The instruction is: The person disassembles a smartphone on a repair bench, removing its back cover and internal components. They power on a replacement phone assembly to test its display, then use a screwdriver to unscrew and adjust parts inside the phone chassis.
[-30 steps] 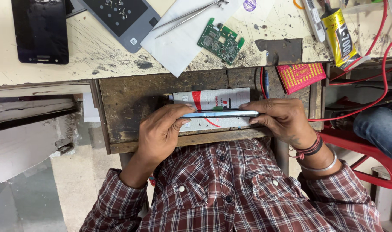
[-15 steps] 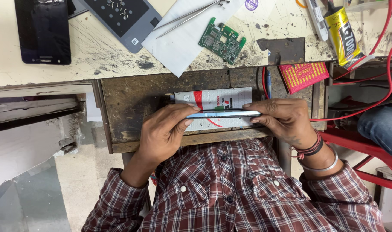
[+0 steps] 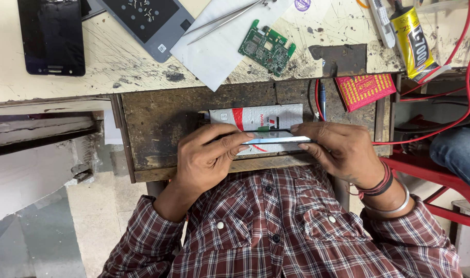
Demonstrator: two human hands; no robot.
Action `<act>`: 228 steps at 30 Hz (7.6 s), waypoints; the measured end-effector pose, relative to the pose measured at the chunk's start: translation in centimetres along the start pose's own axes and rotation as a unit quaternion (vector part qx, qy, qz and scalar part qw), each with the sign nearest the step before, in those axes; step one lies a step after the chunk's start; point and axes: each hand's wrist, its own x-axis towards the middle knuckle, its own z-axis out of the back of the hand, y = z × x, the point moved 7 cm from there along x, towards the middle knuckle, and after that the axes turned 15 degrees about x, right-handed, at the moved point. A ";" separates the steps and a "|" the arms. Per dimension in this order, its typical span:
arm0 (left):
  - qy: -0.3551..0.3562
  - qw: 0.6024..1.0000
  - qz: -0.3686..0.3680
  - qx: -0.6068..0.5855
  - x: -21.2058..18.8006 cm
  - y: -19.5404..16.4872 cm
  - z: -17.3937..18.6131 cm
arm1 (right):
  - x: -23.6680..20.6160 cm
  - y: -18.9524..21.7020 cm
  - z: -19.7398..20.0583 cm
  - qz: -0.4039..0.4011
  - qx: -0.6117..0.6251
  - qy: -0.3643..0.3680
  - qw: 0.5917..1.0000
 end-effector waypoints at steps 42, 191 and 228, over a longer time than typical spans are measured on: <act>-0.062 0.968 0.239 0.035 -4.6 4.3 4.9 | 3.6 6.2 -2.6 0.057 -0.138 -0.015 0.989; 0.075 0.511 0.322 -0.793 -1.8 1.1 -13.0 | 7.4 7.3 -2.0 0.056 -0.093 -0.063 0.992; 0.200 0.631 0.206 -0.720 -5.4 -2.0 -10.9 | 1.9 -2.1 -4.3 -0.206 0.487 -0.083 0.845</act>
